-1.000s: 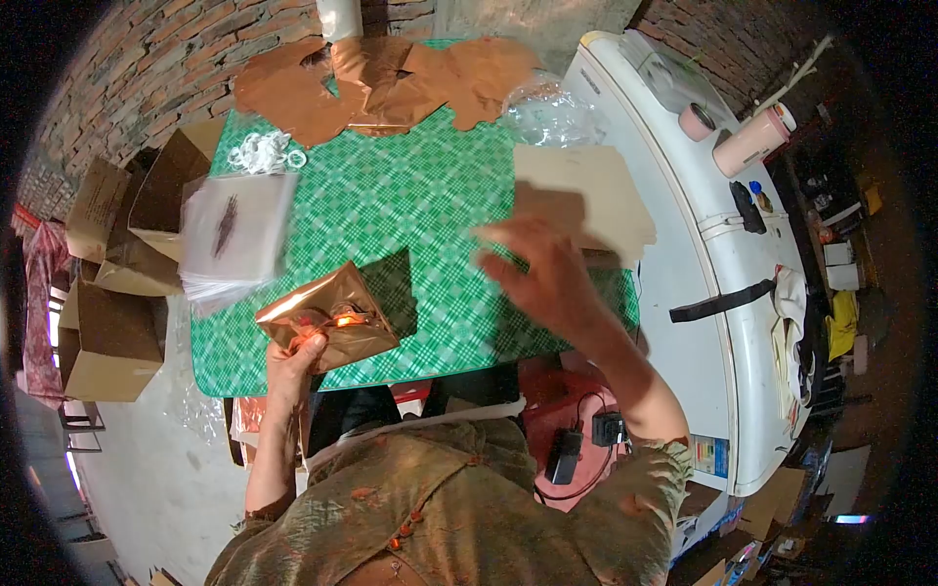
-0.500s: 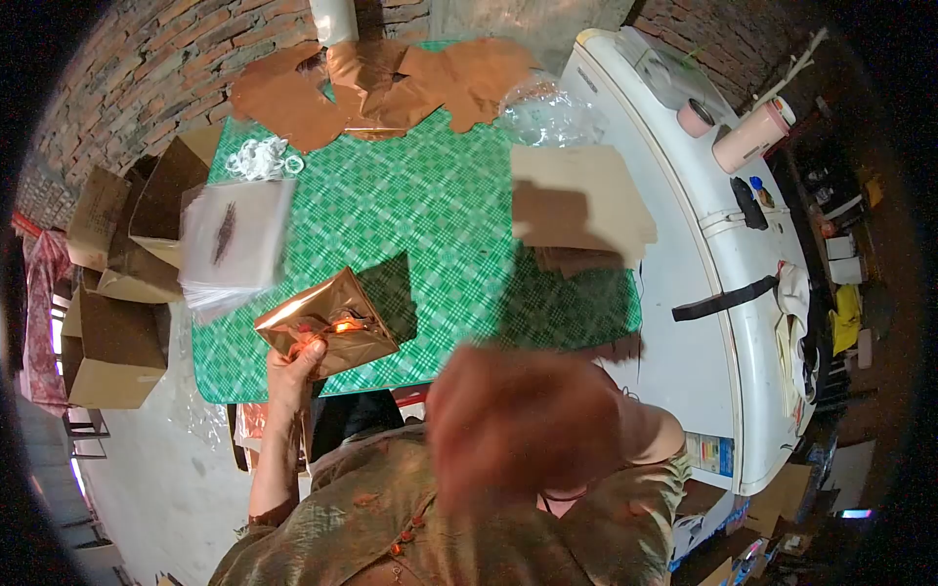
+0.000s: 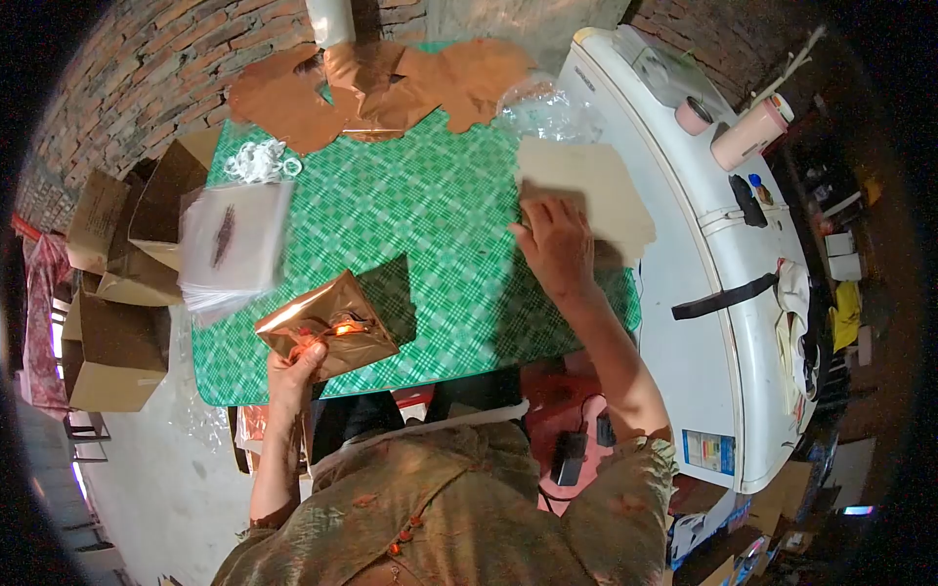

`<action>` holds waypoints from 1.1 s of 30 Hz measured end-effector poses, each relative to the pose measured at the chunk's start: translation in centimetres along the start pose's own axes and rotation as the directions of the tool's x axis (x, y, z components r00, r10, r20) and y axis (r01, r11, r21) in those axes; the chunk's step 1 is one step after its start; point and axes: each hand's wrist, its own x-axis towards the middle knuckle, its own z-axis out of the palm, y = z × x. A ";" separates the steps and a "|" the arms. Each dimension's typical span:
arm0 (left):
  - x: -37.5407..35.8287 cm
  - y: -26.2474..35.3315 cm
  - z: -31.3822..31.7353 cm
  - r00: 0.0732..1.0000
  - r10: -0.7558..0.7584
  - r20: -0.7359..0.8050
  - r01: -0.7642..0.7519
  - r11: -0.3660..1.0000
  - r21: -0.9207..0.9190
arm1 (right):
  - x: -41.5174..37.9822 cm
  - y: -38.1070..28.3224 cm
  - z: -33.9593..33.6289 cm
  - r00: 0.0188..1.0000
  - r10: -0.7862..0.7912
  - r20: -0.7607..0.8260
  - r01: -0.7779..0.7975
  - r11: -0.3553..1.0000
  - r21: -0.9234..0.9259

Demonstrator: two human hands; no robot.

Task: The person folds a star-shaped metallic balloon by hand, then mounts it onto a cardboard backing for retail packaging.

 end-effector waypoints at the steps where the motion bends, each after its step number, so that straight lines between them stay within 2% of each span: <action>1: -0.1 0.3 0.2 1.000 -0.006 -0.006 0.006 1.000 0.004 | 0.3 -0.4 -0.5 0.998 -0.020 -0.059 0.020 1.000 -0.006; 2: -0.1 0.5 0.4 1.000 -0.013 -0.012 0.013 1.000 0.008 | 0.4 -0.7 -0.8 0.992 -0.041 -0.117 0.039 0.999 -0.012; 5: 0.0 0.5 0.8 1.000 0.012 -0.018 -0.013 1.000 -0.022 | 0.3 0.5 -1.0 0.990 0.088 -0.114 -0.087 0.996 0.011; 8: 0.0 0.4 0.5 1.000 -0.003 -0.006 0.003 1.000 -0.004 | -0.1 1.3 -1.3 0.983 0.174 0.054 -0.172 0.984 -0.035; 11: 0.0 0.3 0.3 1.000 0.018 0.002 -0.018 1.000 0.007 | 0.1 1.2 -1.3 0.984 0.154 0.085 -0.149 0.987 -0.065; 14: 0.0 0.3 0.1 1.000 0.003 0.013 -0.004 1.000 0.024 | 0.2 0.6 -1.5 0.982 0.155 0.108 -0.155 0.988 -0.008; 17: 0.1 0.0 0.0 1.000 0.016 0.012 -0.016 1.000 0.020 | 0.5 0.8 -1.6 0.975 0.120 0.186 -0.116 0.993 -0.034; 20: 0.0 0.5 0.4 1.000 0.018 0.002 -0.018 1.000 0.000 | -0.2 1.6 -1.3 0.996 0.045 0.075 -0.048 0.998 0.028; 23: 0.0 0.1 0.3 1.000 0.021 0.010 -0.021 1.000 -0.023 | -0.5 1.5 -2.1 0.999 0.009 0.048 -0.013 0.997 0.074; 26: 0.0 0.2 0.1 1.000 0.012 0.015 -0.012 1.000 -0.004 | -1.0 1.6 -2.9 0.994 -0.030 0.101 0.021 0.995 0.096; 29: 0.0 0.3 0.1 1.000 0.011 0.017 -0.011 1.000 0.001 | -1.6 2.7 -2.1 0.995 -0.079 0.060 0.072 0.991 0.113; 32: 0.0 0.5 0.1 1.000 0.002 0.019 -0.002 1.000 0.015 | -0.9 2.7 -3.4 0.998 -0.010 0.065 0.000 0.988 0.155; 33: 0.0 0.5 0.1 1.000 0.007 0.020 -0.007 1.000 0.015 | -0.6 2.6 -3.6 1.000 -0.009 -0.015 0.011 0.991 0.134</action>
